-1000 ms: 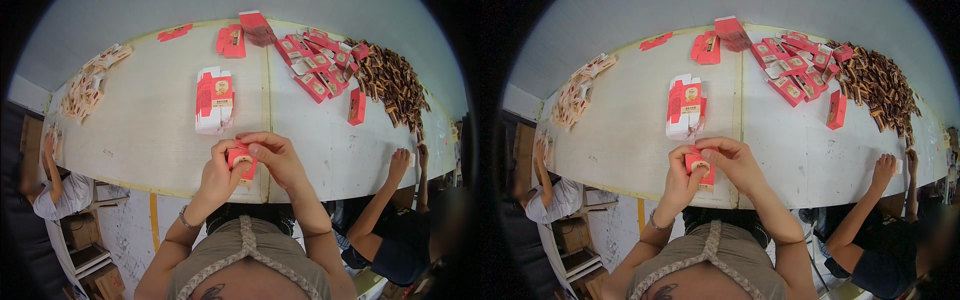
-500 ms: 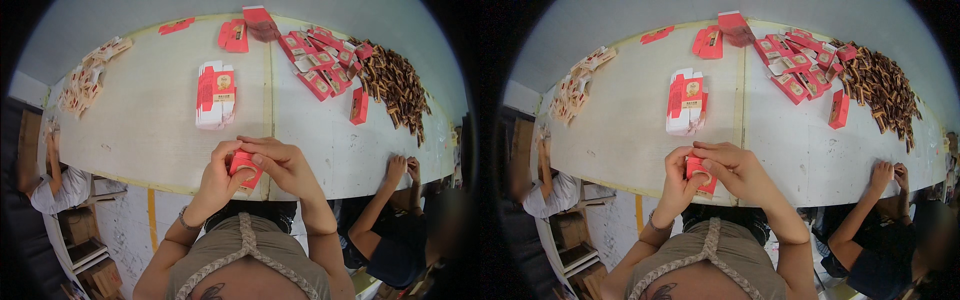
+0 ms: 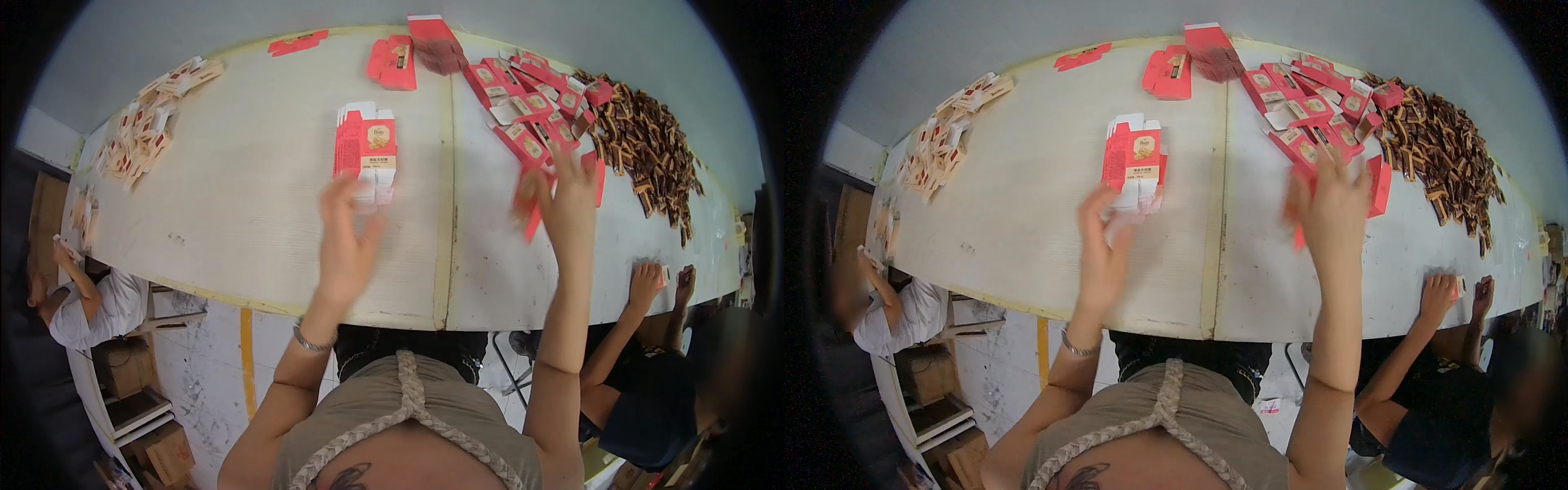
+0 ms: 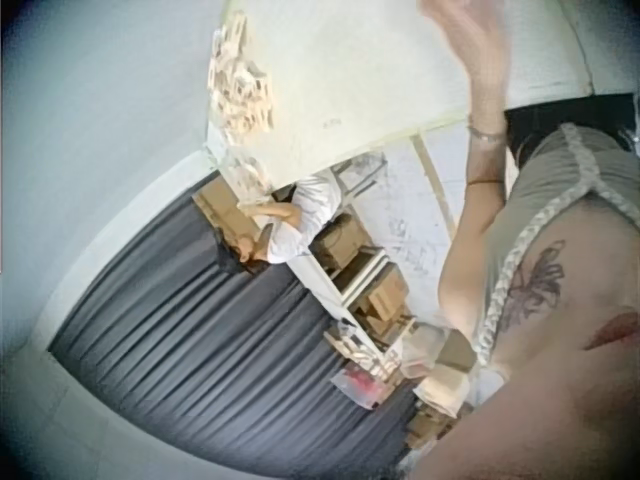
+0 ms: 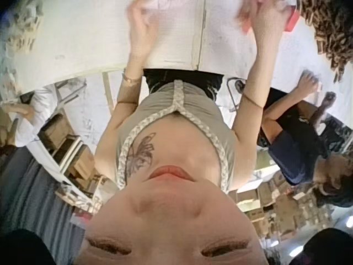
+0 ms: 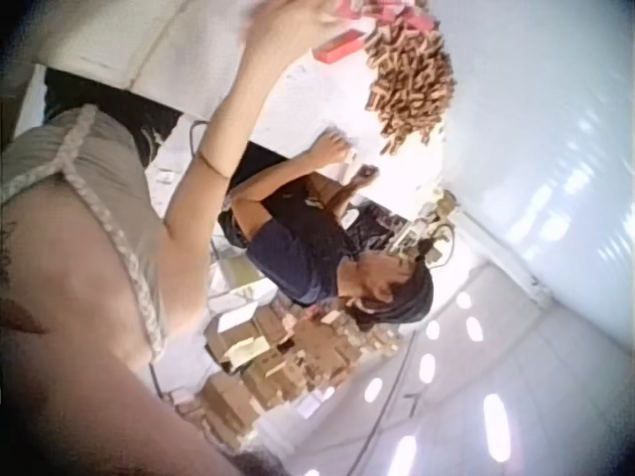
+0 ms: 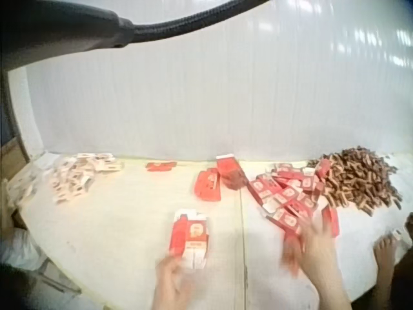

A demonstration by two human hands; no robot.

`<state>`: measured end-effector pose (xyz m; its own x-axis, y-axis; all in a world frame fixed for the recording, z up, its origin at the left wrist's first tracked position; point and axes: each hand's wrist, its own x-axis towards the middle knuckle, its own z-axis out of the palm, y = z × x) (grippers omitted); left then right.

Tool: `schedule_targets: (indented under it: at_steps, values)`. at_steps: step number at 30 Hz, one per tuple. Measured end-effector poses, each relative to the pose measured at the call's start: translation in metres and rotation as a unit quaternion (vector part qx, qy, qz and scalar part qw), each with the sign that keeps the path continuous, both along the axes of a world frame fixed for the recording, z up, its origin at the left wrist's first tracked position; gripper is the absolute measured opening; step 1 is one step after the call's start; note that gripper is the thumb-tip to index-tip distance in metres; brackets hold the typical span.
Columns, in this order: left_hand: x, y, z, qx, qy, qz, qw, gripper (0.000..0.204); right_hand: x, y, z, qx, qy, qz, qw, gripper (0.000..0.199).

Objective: The person folds flat pink and white cardboard pieces into small rectangular boxes by hand. They repeatedly pick up a flat piece, fold the sides, and place the finished box on a growing stack on the table.

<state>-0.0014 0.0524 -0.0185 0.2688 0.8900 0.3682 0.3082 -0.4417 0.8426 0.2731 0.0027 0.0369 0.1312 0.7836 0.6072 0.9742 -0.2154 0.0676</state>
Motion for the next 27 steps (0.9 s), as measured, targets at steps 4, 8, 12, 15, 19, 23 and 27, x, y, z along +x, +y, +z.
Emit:
schedule_targets:
  at_steps: [4,8,12,15,19,23,27]
  values:
    - [-0.002,0.076,-0.023,0.037,0.045,0.072,0.996,0.043,-0.055,0.088,-0.053,-0.133,0.494,0.126,0.850,0.041]
    - [-0.019,0.120,-0.051,-0.018,-0.012,-0.043,0.999,0.053,-0.139,0.166,-0.109,-0.202,0.685,0.155,0.682,0.050]
    - [-0.016,0.116,-0.013,-0.095,-0.008,-0.125,0.988,0.056,-0.152,0.195,-0.119,0.024,0.629,0.133,0.766,0.030]
    - [-0.029,0.126,-0.013,-0.015,0.258,-0.080,0.963,0.054,-0.125,0.157,-0.074,-0.004,0.691,0.079,0.718,0.021]
    - [0.042,0.078,0.047,-0.112,-0.138,-0.050,0.983,0.060,-0.097,0.066,-0.029,0.160,0.675,0.205,0.690,0.025]
    - [0.060,0.049,0.062,-0.184,-0.226,-0.120,0.949,0.051,-0.098,-0.008,-0.007,0.118,0.395,0.211,0.886,0.026]
    - [0.088,0.063,0.040,-0.401,-0.249,-0.429,0.770,0.030,-0.093,-0.020,-0.046,0.231,0.413,0.108,0.874,0.022]
